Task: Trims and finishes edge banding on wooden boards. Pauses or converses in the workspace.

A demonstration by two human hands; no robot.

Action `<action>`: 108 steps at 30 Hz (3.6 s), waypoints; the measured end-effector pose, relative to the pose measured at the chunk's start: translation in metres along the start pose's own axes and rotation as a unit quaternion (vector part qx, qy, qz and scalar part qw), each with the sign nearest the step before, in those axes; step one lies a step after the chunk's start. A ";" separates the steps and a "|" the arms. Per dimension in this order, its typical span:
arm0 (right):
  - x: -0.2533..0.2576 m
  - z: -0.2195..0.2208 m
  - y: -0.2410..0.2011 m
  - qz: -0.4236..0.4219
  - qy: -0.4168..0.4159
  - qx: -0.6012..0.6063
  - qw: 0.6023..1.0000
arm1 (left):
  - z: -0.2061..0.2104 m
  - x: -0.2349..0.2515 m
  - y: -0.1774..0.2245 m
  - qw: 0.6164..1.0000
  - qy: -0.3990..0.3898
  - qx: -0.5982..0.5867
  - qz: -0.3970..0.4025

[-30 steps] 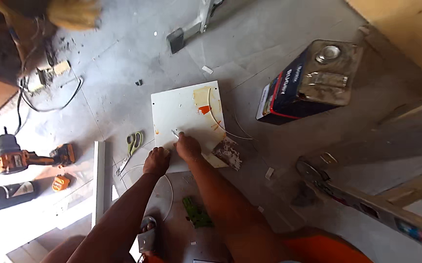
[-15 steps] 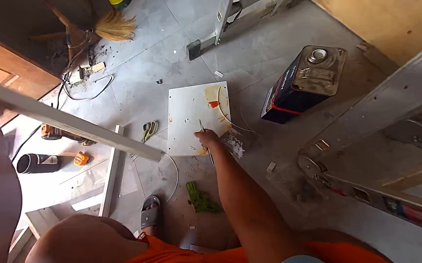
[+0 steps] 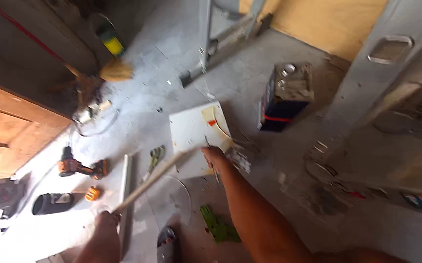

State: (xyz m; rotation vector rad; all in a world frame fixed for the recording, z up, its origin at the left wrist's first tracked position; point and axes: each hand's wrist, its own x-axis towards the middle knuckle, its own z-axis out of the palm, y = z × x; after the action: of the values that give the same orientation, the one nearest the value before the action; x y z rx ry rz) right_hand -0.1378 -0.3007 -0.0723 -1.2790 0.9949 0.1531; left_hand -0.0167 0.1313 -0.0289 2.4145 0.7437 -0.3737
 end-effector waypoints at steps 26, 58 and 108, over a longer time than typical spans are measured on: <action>-0.016 0.019 -0.011 -0.052 0.031 -0.311 0.948 | 0.181 -0.064 0.182 0.761 -0.246 0.338 0.496; 0.009 0.078 -0.019 0.032 -0.114 -0.456 0.882 | 0.205 -0.068 0.195 0.737 -0.251 0.460 0.427; 0.018 0.090 -0.031 0.094 -0.136 -0.487 0.858 | 0.205 -0.067 0.208 0.717 -0.303 0.491 0.390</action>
State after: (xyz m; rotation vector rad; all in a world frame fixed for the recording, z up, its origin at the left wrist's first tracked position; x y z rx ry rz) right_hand -0.0600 -0.2423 -0.0667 -1.9882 0.7927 1.0737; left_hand 0.0318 -0.1612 -0.0706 2.8765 -1.0395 -1.3361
